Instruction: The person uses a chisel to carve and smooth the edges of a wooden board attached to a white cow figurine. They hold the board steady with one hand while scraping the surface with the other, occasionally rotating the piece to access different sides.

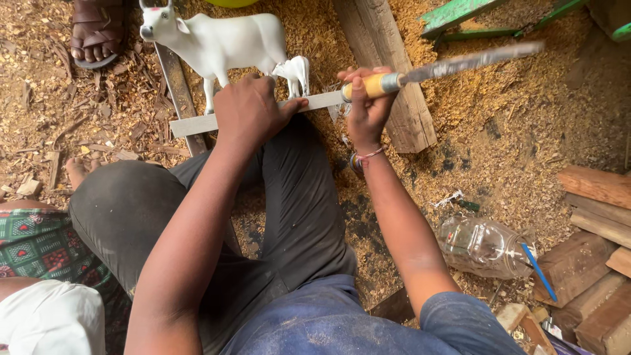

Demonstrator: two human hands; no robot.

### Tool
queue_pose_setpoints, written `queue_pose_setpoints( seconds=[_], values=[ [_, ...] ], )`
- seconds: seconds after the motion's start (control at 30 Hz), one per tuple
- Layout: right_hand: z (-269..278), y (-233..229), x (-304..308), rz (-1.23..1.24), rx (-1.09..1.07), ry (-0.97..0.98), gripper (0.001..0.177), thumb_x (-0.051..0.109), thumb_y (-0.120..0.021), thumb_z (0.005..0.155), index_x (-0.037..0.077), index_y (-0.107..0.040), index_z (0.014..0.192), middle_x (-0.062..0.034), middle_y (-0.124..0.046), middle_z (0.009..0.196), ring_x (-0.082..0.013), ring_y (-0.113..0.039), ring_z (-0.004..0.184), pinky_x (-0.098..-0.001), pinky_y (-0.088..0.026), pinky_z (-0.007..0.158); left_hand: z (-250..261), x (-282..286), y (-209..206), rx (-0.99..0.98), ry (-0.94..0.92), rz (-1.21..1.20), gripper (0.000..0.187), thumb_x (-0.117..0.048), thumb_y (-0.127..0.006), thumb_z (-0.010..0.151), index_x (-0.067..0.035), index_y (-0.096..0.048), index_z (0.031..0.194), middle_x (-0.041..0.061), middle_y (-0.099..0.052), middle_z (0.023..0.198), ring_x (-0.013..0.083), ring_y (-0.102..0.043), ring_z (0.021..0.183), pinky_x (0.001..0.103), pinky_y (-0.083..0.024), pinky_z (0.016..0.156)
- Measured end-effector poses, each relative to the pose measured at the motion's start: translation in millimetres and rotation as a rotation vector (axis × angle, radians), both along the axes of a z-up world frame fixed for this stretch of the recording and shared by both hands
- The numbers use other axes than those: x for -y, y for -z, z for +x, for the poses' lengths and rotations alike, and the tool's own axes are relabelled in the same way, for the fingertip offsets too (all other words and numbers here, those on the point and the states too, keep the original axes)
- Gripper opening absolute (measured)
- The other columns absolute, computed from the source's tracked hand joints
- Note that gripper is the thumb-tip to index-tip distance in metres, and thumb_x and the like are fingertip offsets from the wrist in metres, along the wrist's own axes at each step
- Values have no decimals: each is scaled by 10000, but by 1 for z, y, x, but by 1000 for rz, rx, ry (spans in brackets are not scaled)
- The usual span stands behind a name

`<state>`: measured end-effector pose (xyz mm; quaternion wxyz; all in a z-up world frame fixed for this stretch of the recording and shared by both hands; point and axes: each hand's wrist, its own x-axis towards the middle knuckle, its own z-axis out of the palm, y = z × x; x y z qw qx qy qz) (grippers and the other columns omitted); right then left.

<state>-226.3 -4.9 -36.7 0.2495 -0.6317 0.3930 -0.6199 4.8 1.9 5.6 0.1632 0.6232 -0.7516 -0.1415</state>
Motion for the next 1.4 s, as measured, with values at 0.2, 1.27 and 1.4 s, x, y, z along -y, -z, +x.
queue_pose_setpoints(
  seconds=[0.2, 1.27, 1.4],
  values=[
    [-18, -9, -3, -59, 26, 29, 241, 196, -598, 1123, 92, -407, 1227, -123, -704, 1095, -279, -714, 1156, -437, -580, 1127, 1, 1, 3, -12, 7, -49, 724, -797, -699, 808, -77, -756, 860, 112, -703, 754, 298, -710, 648, 434, -533, 514],
    [-3, 19, -21, 8, -147, 85, 335, 82, -624, 1100, 60, -378, 1325, -137, -607, 1234, -314, -669, 1252, -424, -474, 1177, 0, 2, 9, -8, 4, -38, 721, -798, -697, 807, -82, -757, 868, 119, -709, 782, 308, -714, 684, 441, -543, 538],
    [-8, 23, -24, 17, -86, 70, 348, 81, -648, 1077, 62, -393, 1312, -124, -660, 1210, -287, -685, 1241, -418, -527, 1141, 4, -1, 6, -18, 5, -49, 699, -769, -719, 831, -71, -736, 860, 112, -688, 800, 278, -695, 651, 429, -529, 515]
  ],
)
